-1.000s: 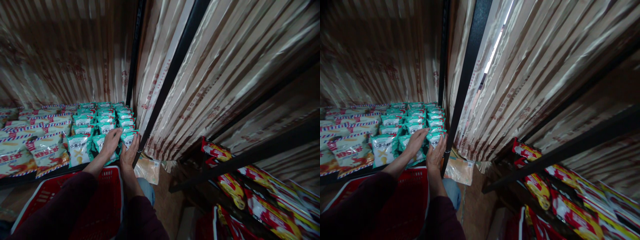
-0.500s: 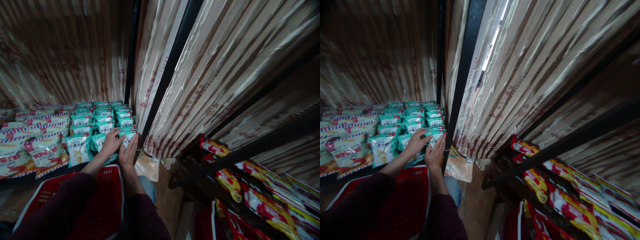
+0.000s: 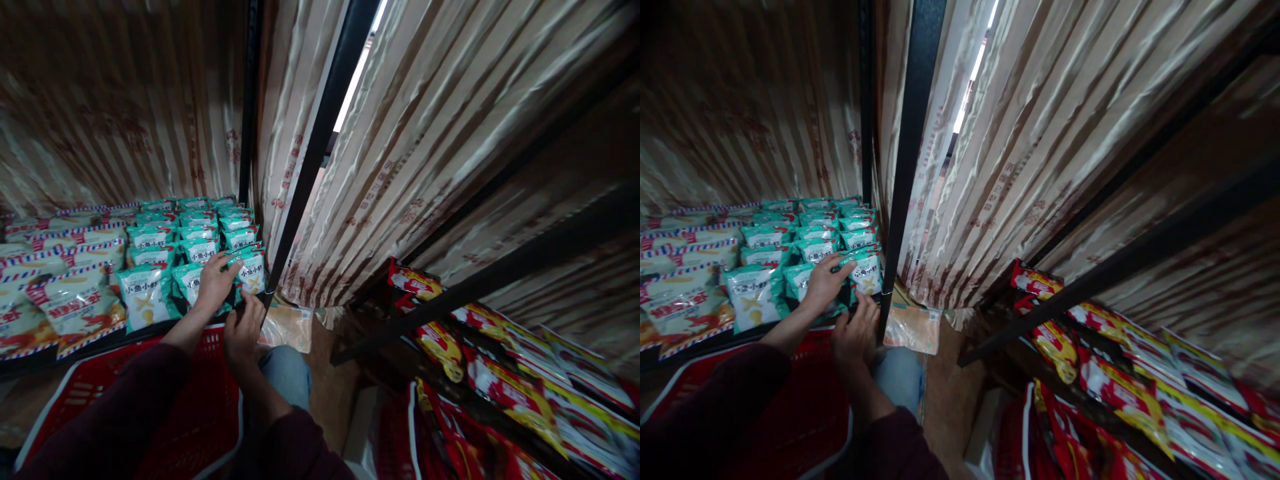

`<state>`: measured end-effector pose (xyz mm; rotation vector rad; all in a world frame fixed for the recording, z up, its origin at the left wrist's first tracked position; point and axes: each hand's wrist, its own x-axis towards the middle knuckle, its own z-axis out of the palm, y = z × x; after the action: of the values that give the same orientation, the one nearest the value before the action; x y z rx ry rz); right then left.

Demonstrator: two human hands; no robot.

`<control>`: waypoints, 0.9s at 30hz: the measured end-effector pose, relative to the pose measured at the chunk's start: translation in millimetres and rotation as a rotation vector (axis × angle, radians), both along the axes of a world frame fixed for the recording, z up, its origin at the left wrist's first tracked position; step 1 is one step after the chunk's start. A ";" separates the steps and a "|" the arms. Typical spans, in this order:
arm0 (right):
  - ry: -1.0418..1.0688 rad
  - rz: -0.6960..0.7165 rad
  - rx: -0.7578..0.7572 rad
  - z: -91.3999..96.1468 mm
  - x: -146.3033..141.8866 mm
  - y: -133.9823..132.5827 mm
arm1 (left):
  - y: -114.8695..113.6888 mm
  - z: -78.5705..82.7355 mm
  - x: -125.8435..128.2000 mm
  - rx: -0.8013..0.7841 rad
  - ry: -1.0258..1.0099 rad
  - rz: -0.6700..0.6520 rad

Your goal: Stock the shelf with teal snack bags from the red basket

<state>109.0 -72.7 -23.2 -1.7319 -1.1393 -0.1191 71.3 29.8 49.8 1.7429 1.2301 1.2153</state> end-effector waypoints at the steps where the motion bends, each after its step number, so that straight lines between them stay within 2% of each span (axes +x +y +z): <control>1: 0.054 -0.012 0.003 -2.3 0.0 -1.0 | -0.6 -0.4 0.2 0.002 0.001 0.005; 8: 0.114 -0.054 0.016 -11.4 0.8 1.5 | -2.1 -1.2 5.8 0.054 0.052 -0.011; 12: 0.268 -0.068 0.055 -13.0 3.4 2.6 | 0.4 -2.4 7.7 0.095 0.106 -0.068; 15: 0.352 -0.048 0.120 -13.1 8.2 3.1 | -1.7 -6.5 10.3 0.115 0.111 -0.040; 20: 0.232 -0.013 0.134 -12.5 10.9 5.6 | -10.6 -13.5 18.3 0.073 0.037 0.018; 27: 0.160 0.010 0.106 -15.1 10.3 8.1 | -13.9 -17.7 22.1 0.084 0.044 -0.025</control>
<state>119.3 -64.6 -38.3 -1.6118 -1.0065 -0.0336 93.4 15.8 32.1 1.8495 1.1943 1.2353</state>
